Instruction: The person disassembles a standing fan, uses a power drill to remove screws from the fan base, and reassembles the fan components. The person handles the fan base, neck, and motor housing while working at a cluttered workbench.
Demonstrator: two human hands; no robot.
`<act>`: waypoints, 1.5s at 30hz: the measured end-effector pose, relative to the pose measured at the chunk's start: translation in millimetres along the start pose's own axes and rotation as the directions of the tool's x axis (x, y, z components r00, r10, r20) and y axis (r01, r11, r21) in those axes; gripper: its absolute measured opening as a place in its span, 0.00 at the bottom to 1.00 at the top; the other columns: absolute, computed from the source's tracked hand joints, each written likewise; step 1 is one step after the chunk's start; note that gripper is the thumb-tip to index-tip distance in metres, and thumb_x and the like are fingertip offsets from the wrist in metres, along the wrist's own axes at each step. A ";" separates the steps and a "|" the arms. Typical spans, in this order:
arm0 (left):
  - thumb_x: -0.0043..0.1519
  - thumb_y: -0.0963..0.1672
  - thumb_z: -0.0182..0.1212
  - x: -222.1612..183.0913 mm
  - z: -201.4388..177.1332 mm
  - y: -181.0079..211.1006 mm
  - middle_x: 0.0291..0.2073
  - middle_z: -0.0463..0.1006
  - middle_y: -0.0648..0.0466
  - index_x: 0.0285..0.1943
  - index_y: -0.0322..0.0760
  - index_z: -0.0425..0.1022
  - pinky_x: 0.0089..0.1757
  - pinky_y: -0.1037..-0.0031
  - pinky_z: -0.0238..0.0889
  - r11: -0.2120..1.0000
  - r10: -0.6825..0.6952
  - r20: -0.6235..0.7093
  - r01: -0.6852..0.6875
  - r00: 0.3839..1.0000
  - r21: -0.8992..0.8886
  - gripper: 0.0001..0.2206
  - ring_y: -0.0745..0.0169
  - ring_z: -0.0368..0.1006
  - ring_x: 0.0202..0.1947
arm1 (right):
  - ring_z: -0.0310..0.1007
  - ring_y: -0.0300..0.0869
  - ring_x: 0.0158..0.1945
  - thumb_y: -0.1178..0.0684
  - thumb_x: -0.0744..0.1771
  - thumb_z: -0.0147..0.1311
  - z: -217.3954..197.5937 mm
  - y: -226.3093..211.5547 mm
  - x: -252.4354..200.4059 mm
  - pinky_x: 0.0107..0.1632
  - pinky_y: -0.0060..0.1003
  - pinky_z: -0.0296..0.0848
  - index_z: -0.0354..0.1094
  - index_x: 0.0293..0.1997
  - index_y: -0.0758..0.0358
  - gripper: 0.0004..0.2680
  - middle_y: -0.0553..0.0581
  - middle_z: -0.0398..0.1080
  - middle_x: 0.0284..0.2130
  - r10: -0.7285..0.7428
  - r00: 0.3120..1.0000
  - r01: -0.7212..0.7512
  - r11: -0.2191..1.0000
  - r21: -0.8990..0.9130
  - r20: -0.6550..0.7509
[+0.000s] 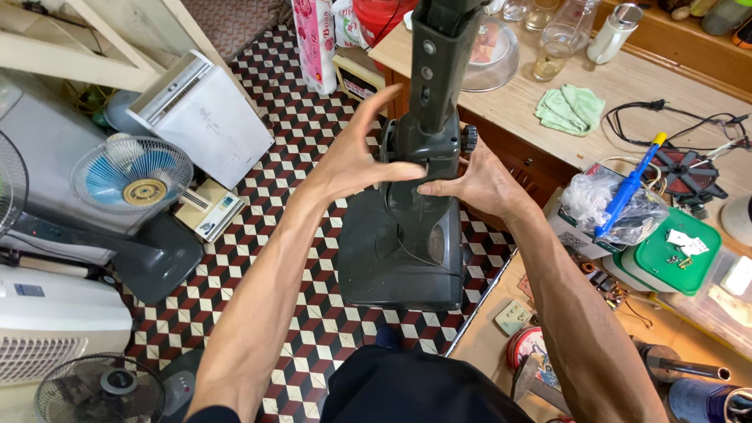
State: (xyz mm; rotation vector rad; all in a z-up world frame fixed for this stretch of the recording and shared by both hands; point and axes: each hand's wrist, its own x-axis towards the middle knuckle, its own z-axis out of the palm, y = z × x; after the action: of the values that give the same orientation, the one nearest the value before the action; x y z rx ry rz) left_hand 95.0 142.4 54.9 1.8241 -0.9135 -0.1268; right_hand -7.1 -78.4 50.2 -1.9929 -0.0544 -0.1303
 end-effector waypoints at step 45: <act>0.47 0.53 0.77 30.8 0.6 50.4 0.47 0.78 0.51 0.53 0.37 0.76 0.50 0.67 0.69 0.989 -0.053 0.273 0.013 0.961 0.149 0.28 0.58 0.77 0.50 | 0.73 0.49 0.49 0.39 0.69 0.56 -39.3 -16.1 -15.0 0.51 0.46 0.70 0.64 0.60 0.73 0.23 0.69 0.71 0.45 -0.201 0.971 0.223 0.958 0.182 -0.129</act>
State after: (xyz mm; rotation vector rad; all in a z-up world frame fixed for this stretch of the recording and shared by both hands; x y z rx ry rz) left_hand 89.8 114.0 106.5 1.9910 -1.1111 -0.3509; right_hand -26.2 -107.2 79.1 -1.7763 -0.2038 -0.3598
